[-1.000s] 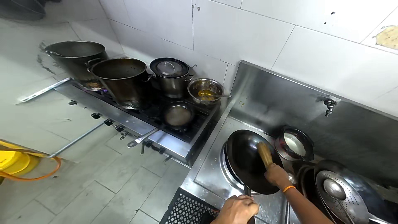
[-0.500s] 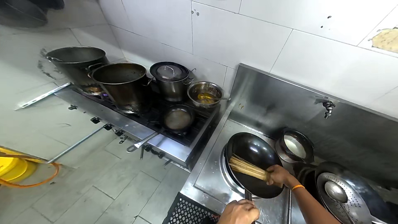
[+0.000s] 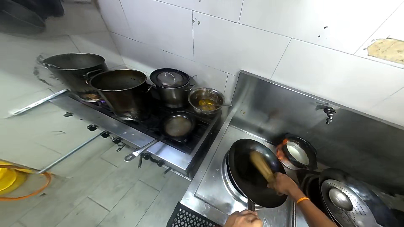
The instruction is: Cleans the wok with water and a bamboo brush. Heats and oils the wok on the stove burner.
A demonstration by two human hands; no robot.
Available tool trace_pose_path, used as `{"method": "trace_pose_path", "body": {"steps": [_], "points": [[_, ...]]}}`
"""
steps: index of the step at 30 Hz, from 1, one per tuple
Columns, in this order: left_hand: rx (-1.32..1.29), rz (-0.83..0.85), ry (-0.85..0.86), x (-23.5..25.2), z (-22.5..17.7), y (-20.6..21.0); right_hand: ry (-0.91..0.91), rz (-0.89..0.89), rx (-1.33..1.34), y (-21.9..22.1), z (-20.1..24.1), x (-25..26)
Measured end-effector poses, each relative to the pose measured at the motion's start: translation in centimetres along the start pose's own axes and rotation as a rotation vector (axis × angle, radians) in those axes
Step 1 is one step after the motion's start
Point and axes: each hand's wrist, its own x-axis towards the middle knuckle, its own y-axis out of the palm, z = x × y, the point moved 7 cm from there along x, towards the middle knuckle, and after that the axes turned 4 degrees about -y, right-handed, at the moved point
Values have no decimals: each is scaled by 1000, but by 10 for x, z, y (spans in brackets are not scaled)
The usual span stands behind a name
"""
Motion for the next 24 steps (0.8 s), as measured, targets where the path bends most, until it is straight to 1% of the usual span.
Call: {"method": "trace_pose_path", "body": {"steps": [1,2,3,4,6,7,8,9,11,12,13,14,15,17,18,19,20,21,22,23,24], "points": [[-2,2,3,0,0,1,-90,117,45,2,-2,0],[-5,3,9,1,0,1,-133,220,92,2,-5,-2],[-5,3,15,2,1,1,-112,258,107,-2,-12,-4],[-8,2,18,2,1,1,-44,222,56,-8,-20,-4],[-13,1,25,1,-1,-1,101,21,-219,-19,-26,-8],[-14,-3,30,0,-1,-1,132,-53,-322,-22,-20,-16],[-11,-9,36,0,0,-1,125,-71,-358,-24,-12,-25],[-9,-17,41,0,1,-1,90,-24,-337,-26,-7,-31],[-10,-29,41,-1,2,0,-47,223,-146,-21,-11,-40],[-9,-30,40,-1,2,0,-69,368,-34,-16,-17,-45],[-8,-25,39,-1,2,0,-42,436,18,-16,-25,-47],[-9,-21,41,-1,3,-1,6,393,-13,-22,-33,-44],[-11,-23,44,0,2,-1,65,260,-126,-33,-37,-41],[-18,-32,46,0,3,-2,170,-38,-372,-51,-26,-44],[-20,-31,49,-1,2,-1,200,-113,-389,-55,-20,-48],[-21,-34,53,-1,3,-1,187,-153,-331,-62,-16,-51],[-23,-39,53,0,3,-2,121,-155,-200,-68,-14,-50],[-25,-36,54,-1,3,-2,27,-112,-32,-67,-15,-47],[-26,-29,57,-1,2,-3,-66,0,150,-61,-13,-47],[-26,-20,60,-1,2,-3,-131,160,324,-53,-9,-50],[-26,-15,61,-1,2,-2,-150,299,438,-44,-6,-54]]}}
